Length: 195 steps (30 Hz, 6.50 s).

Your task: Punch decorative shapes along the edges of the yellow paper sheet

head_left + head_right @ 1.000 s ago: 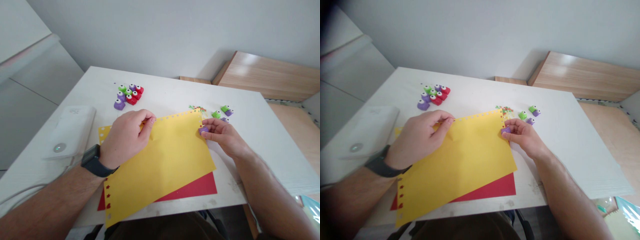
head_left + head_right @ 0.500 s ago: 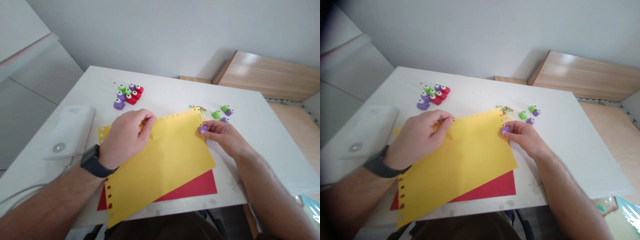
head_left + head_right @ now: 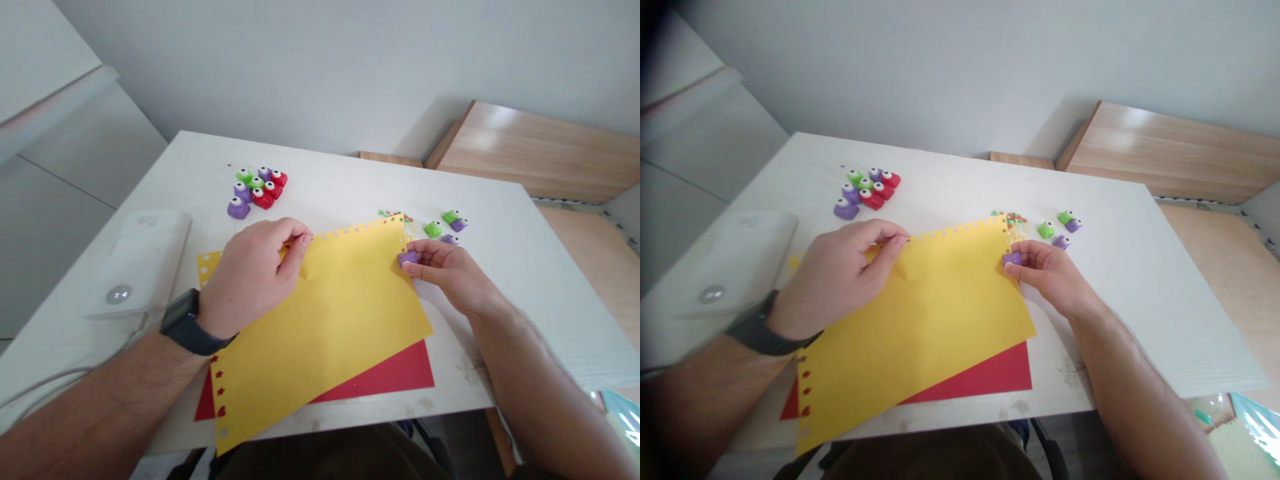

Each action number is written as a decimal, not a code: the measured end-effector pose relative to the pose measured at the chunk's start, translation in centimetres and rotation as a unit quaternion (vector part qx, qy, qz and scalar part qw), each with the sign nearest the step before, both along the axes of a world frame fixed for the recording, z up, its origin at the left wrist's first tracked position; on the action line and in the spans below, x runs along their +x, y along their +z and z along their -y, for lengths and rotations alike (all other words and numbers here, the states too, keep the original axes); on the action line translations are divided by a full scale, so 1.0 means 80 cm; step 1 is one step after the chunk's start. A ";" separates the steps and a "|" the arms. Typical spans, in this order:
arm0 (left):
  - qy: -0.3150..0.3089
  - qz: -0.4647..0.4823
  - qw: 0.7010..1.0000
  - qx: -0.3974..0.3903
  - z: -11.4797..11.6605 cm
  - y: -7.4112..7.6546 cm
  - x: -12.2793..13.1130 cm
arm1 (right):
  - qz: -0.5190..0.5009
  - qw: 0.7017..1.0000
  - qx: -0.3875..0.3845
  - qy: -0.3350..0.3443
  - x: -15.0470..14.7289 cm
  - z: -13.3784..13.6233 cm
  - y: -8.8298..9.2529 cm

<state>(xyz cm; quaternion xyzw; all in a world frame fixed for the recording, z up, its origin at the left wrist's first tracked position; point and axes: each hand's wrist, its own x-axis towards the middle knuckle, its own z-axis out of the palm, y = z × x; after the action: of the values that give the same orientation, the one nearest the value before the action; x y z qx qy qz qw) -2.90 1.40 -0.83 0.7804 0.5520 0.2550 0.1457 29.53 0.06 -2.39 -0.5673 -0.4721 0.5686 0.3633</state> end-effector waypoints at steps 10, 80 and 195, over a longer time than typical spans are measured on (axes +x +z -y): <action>-0.001 -0.003 1.000 0.009 0.001 0.000 -0.002 | -0.006 1.000 0.023 -0.005 -0.001 0.000 -0.003; 0.001 -0.007 1.000 -0.015 -0.001 -0.002 -0.002 | 0.018 0.997 0.078 0.025 -0.001 0.003 -0.012; -0.004 -0.016 0.999 -0.039 0.001 0.008 0.001 | 0.074 0.994 0.072 0.046 -0.004 0.005 -0.009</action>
<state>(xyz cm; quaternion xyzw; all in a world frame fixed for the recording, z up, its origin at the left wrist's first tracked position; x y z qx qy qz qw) -2.85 1.29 -0.22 0.7800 0.5610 0.2204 0.1682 29.19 -0.31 -3.13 -0.5580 -0.5632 0.5056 0.3405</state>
